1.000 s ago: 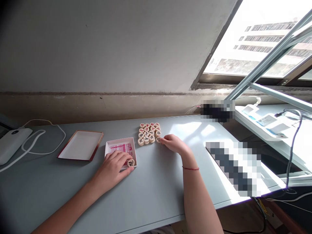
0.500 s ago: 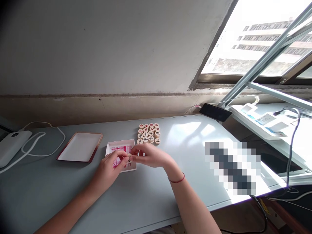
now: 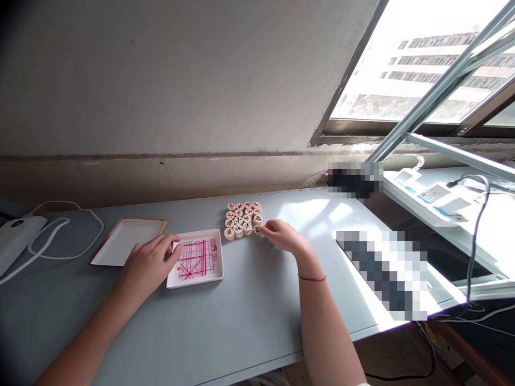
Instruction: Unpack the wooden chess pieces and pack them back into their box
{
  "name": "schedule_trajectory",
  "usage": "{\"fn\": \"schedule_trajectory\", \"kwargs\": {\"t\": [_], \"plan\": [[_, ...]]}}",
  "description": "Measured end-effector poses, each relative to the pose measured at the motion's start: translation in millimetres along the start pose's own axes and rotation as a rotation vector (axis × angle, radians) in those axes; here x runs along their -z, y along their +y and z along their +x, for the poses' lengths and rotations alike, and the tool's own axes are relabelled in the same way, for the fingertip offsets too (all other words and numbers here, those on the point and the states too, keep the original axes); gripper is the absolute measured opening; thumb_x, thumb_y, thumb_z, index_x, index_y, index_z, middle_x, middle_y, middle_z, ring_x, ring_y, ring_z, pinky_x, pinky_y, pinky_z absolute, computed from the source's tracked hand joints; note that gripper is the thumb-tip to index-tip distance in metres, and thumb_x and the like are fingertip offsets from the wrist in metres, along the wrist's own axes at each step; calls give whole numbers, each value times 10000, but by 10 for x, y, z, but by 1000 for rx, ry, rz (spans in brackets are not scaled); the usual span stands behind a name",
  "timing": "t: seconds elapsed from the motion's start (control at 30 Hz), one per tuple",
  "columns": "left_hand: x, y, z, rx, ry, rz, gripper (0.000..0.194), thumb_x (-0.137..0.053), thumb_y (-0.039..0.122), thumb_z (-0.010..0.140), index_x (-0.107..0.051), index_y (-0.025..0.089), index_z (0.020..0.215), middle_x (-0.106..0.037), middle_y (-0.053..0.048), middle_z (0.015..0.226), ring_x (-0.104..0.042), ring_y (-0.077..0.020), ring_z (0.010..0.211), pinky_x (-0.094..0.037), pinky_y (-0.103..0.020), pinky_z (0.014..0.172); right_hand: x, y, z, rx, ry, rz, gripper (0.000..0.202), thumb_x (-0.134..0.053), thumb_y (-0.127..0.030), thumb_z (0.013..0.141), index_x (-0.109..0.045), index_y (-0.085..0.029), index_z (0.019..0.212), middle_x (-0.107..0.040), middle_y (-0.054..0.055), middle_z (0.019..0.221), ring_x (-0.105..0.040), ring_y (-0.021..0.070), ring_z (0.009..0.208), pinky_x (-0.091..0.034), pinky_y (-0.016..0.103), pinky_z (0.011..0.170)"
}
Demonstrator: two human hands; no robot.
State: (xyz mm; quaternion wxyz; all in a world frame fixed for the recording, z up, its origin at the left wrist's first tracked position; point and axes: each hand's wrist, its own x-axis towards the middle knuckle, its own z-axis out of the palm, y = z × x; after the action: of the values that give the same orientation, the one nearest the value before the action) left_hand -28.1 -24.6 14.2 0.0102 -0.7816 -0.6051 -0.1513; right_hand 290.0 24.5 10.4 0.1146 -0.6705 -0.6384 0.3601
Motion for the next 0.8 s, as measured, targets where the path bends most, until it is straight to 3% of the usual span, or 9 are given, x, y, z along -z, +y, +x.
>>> {"fn": "schedule_trajectory", "kwargs": {"t": [0.1, 0.23, 0.5, 0.57, 0.63, 0.7, 0.8], "plan": [[21, -10, -10, 39, -73, 89, 262, -363, 291, 910, -603, 196, 958, -646, 3, 626, -593, -172, 567, -389, -316, 663, -3, -3, -8, -23, 47, -78, 358, -479, -499, 825, -491, -188, 647, -537, 15, 636, -451, 122, 559, -324, 244, 496], [5, -3, -29, 63, -192, 150, 313, -340, 262, 897, -588, 186, 1073, -614, 17, 528, -560, -169, 493, -373, -297, 622, -6, -42, -43, -19, 10, -106, 270, -557, -453, 769, -495, -198, 702, -594, 31, 718, -482, 133, 593, -339, 240, 502], [-21, 15, -36, 13, -292, 187, 415, -274, 165, 898, -527, 175, 1226, -558, 29, 462, -559, -180, 481, -363, -304, 643, -28, -127, -97, -65, 70, -295, 268, -552, -345, 774, -364, -216, 633, -505, 3, 636, -364, 117, 530, -281, 253, 482], [-10, 44, -31, 19, -308, 174, 407, -282, 171, 909, -522, 174, 1238, -571, 22, 480, -575, -189, 502, -365, -316, 659, -71, -254, -156, 36, 138, -295, 245, -524, -298, 795, -354, -217, 638, -489, -7, 620, -363, 120, 537, -283, 252, 491], [6, 73, -35, 27, -294, 160, 384, -307, 191, 921, -531, 173, 1233, -606, 2, 535, -599, -202, 548, -370, -337, 687, -210, -459, -209, 239, 219, -263, 175, -486, -271, 835, -402, -217, 691, -534, 3, 669, -435, 138, 604, -332, 254, 544], [30, 90, -48, 33, -220, 153, 336, -358, 241, 931, -568, 184, 1187, -656, -38, 655, -630, -229, 661, -374, -372, 731, -438, -698, -233, 485, 266, -316, 83, -484, -258, 861, -485, -205, 796, -608, 48, 817, -516, 186, 796, -390, 285, 681], [68, 83, -82, 3, -93, 113, 297, -473, 380, 909, -622, 211, 1102, -678, -102, 925, -625, -290, 897, -377, -433, 818, -810, -987, -194, 679, 200, -580, 72, -491, -175, 839, -545, -167, 885, -628, 102, 922, -521, 241, 895, -390, 338, 749]]}}
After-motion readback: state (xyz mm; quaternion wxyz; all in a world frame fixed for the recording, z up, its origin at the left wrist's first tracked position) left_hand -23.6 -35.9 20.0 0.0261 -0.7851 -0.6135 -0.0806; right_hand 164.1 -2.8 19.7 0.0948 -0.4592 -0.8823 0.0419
